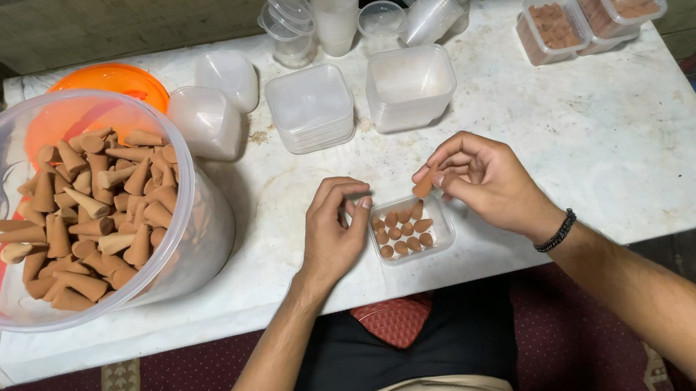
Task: The person picks up incense cones from a large plastic container and arranges them in a small clear plastic box.
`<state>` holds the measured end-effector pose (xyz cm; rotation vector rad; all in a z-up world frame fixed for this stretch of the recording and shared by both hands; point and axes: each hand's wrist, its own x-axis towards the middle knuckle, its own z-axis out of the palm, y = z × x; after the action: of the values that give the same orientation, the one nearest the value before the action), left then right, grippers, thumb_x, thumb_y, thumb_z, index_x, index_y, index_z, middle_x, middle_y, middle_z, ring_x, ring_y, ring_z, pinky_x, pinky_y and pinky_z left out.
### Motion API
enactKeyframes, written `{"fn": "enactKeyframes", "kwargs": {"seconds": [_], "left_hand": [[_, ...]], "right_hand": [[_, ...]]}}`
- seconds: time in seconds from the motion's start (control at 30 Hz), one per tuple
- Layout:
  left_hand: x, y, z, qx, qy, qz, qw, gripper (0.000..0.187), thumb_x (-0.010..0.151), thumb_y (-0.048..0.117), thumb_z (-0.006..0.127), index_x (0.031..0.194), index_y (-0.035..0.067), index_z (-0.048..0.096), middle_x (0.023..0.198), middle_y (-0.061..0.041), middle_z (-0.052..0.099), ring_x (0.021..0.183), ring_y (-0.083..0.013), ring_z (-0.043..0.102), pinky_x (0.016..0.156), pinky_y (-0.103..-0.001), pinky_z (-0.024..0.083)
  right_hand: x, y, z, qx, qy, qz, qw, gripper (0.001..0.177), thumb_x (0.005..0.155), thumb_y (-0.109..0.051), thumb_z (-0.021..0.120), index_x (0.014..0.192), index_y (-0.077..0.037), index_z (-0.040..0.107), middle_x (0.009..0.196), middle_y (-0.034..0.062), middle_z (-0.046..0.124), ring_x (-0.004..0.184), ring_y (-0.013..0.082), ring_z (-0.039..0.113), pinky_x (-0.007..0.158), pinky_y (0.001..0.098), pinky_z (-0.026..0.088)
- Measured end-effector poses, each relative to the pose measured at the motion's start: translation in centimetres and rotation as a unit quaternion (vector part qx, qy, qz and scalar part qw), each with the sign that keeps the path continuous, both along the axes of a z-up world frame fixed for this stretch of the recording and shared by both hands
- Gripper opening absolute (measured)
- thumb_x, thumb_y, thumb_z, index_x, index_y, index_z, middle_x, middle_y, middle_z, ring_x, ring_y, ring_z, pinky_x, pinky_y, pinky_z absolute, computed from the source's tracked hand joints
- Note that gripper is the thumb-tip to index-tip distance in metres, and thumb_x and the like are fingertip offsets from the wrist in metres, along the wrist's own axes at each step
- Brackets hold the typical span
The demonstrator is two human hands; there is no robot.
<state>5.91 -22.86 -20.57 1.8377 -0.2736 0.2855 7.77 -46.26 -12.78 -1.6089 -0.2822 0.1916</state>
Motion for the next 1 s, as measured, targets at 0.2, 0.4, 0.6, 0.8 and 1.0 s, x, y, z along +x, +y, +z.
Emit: {"fn": "enactKeyframes", "kwargs": {"seconds": [0.2, 0.4, 0.6, 0.8, 1.0], "left_hand": [[0.2, -1.0, 2.6, 0.070, -0.066, -0.030, 0.995, 0.014, 0.093, 0.003, 0.067, 0.107, 0.003, 0.071, 0.106, -0.013, 0.065, 0.082, -0.0291, 0.068, 0.070, -0.038, 0.056], [0.3, -0.3, 1.2, 0.044, -0.060, -0.010, 0.997, 0.017, 0.092, -0.001, 0.067, 0.108, 0.004, 0.071, 0.105, -0.012, 0.065, 0.085, -0.0268, 0.067, 0.075, -0.038, 0.057], [-0.5, 0.2, 0.1, 0.035, -0.040, 0.002, 0.999, 0.016, 0.091, -0.002, 0.067, 0.106, 0.004, 0.071, 0.104, -0.011, 0.064, 0.082, -0.0228, 0.065, 0.072, -0.035, 0.055], [-0.6, 0.6, -0.9, 0.012, -0.037, 0.024, 0.999, 0.014, 0.094, 0.000, 0.065, 0.104, 0.007, 0.072, 0.102, -0.008, 0.066, 0.079, -0.0191, 0.064, 0.068, -0.030, 0.052], [-0.6, 0.6, -0.9, 0.008, -0.023, 0.015, 1.000, 0.015, 0.094, 0.001, 0.065, 0.105, 0.007, 0.072, 0.103, -0.008, 0.066, 0.080, -0.0182, 0.063, 0.066, -0.029, 0.050]], "right_hand": [[0.6, -1.7, -0.7, -0.100, -0.057, -0.007, 0.993, 0.018, 0.086, 0.003, 0.070, 0.104, 0.003, 0.067, 0.097, 0.0167, 0.076, 0.084, 0.0170, 0.072, 0.066, 0.0236, 0.057], [-1.2, -0.6, 0.5, -0.073, 0.020, 0.032, 0.997, 0.024, 0.093, 0.005, 0.056, 0.115, 0.004, 0.066, 0.088, 0.0125, 0.066, 0.074, 0.0169, 0.069, 0.058, 0.0273, 0.061], [-0.2, 0.8, -0.8, -0.226, -0.047, 0.098, 0.968, 0.018, 0.084, -0.003, 0.073, 0.103, -0.002, 0.071, 0.074, 0.0088, 0.064, 0.058, 0.0129, 0.061, 0.048, 0.0238, 0.051], [0.3, 2.4, 1.2, -0.271, -0.090, 0.146, 0.947, 0.020, 0.079, 0.000, 0.075, 0.098, -0.005, 0.076, 0.093, 0.0088, 0.073, 0.076, 0.0145, 0.067, 0.060, 0.0234, 0.055], [0.1, 4.0, 2.3, -0.370, -0.107, 0.193, 0.903, 0.020, 0.090, 0.002, 0.061, 0.105, -0.002, 0.074, 0.099, 0.0095, 0.067, 0.086, 0.0201, 0.070, 0.071, 0.0293, 0.060]]}}
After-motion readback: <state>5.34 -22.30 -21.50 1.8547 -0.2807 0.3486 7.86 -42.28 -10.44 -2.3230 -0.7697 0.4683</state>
